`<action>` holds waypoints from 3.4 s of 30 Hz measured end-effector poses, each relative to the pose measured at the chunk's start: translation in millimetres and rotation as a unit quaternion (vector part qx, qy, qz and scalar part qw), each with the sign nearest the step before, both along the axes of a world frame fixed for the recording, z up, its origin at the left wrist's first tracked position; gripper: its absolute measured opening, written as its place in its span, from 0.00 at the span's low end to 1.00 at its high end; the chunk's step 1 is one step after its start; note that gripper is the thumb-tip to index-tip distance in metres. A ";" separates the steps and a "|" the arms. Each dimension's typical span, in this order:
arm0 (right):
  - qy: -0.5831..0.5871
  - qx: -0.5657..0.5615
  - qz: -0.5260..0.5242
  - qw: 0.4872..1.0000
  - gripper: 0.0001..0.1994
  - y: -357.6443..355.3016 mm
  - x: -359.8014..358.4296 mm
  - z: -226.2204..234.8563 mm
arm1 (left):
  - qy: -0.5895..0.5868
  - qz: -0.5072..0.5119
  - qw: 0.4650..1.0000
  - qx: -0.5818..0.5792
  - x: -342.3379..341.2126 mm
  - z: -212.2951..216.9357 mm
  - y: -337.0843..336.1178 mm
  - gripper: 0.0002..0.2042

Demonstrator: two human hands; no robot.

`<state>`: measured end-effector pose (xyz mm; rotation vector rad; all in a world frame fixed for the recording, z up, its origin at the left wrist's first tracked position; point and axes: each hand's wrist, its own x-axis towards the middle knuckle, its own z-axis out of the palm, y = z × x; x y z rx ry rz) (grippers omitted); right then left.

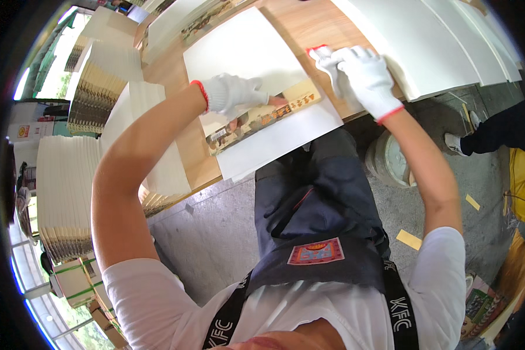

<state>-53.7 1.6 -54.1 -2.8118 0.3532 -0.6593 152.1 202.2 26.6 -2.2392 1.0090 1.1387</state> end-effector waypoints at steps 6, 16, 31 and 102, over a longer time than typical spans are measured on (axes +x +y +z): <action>-0.001 -0.110 0.319 0.941 0.15 39.4 14.2 13.9 | 0.044 -0.243 0.960 -0.132 12.3 3.1 28.7 0.27; -0.003 -0.183 0.371 0.910 0.10 239.4 98.3 -22.1 | 0.038 -0.260 0.952 -0.158 16.9 -32.8 26.4 0.49; 0.089 -0.226 0.115 0.963 0.10 -39.2 -8.1 9.0 | -0.082 -0.321 0.936 -0.121 -19.5 6.4 20.4 0.50; 0.118 0.246 0.276 0.922 0.21 247.4 81.5 77.3 | -0.203 0.066 0.537 -0.816 -121.6 6.0 181.7 0.26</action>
